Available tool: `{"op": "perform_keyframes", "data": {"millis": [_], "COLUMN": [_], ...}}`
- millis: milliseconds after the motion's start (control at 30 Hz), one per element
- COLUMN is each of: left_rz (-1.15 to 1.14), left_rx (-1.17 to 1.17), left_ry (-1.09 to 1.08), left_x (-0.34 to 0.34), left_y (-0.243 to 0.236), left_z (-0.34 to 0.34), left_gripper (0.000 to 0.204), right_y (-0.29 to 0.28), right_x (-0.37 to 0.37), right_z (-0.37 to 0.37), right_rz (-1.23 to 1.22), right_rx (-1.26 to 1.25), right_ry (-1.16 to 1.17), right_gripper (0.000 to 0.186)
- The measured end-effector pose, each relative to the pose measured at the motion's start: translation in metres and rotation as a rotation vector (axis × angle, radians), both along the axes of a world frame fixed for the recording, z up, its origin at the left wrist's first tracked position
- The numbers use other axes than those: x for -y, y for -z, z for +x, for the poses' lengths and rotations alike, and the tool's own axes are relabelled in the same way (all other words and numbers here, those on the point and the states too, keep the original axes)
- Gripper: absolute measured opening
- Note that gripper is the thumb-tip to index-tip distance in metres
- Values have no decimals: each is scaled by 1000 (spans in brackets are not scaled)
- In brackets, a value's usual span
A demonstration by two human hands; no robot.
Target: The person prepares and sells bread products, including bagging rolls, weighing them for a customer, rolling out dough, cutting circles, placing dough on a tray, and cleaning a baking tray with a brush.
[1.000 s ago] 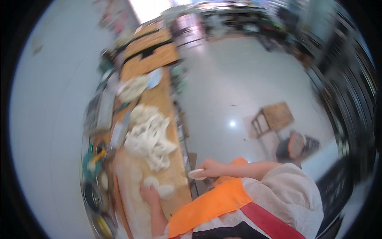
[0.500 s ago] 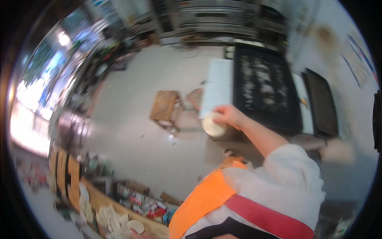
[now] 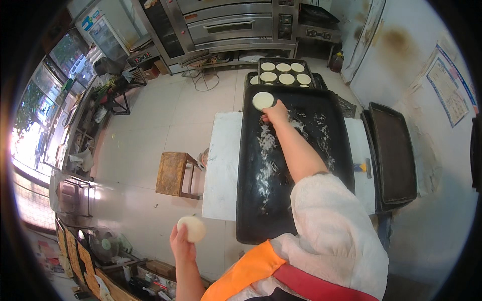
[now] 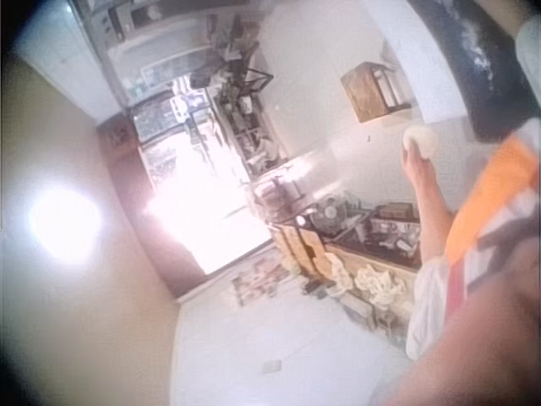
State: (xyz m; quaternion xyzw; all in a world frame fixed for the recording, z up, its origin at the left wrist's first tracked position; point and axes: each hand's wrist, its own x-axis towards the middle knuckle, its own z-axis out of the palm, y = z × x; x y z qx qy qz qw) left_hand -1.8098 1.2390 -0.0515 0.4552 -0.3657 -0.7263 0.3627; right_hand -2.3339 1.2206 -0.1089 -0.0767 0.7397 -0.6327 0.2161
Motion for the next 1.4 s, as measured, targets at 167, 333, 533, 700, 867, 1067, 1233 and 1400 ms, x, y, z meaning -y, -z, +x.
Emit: {"op": "perform_keyframes", "data": {"millis": [167, 333, 533, 700, 867, 1067, 1233, 1400], "left_rz": [-66, -555, -270, -200, -280, 130, 354, 414], "left_rx": [-165, 150, 207, 435, 1168, 1656, 2027, 1414], "left_ry": [300, 428, 238, -107, -175, -902, -1166, -804], "left_x": [26, 23, 14, -17, -91, -189, -280, -306], "left_y": [-25, -23, 18, 58, 112, 90, 130, 92], "left_z": [-166, -219, -121, 44, 216, 442, 565, 575], "left_gripper": [48, 44, 28, 24, 29, 18, 17, 23], "right_y": [-41, 7, 43, 24, 34, 17, -3, -11], "right_x": [-34, -71, -25, -12, -18, 14, 20, -64], "right_z": [128, 42, -91, -12, -37, 58, 442, 754], "right_rz": [-487, -242, 176, 523, 821, 502, -166, 32], "right_rx": [428, -85, -530, -1152, -1440, -1305, -898, -540], "right_ry": [-898, -56, 35, -197, -316, -557, -1081, -2092], "right_gripper": [59, 45, 66, 57, 41, 50, 35, 52]}}
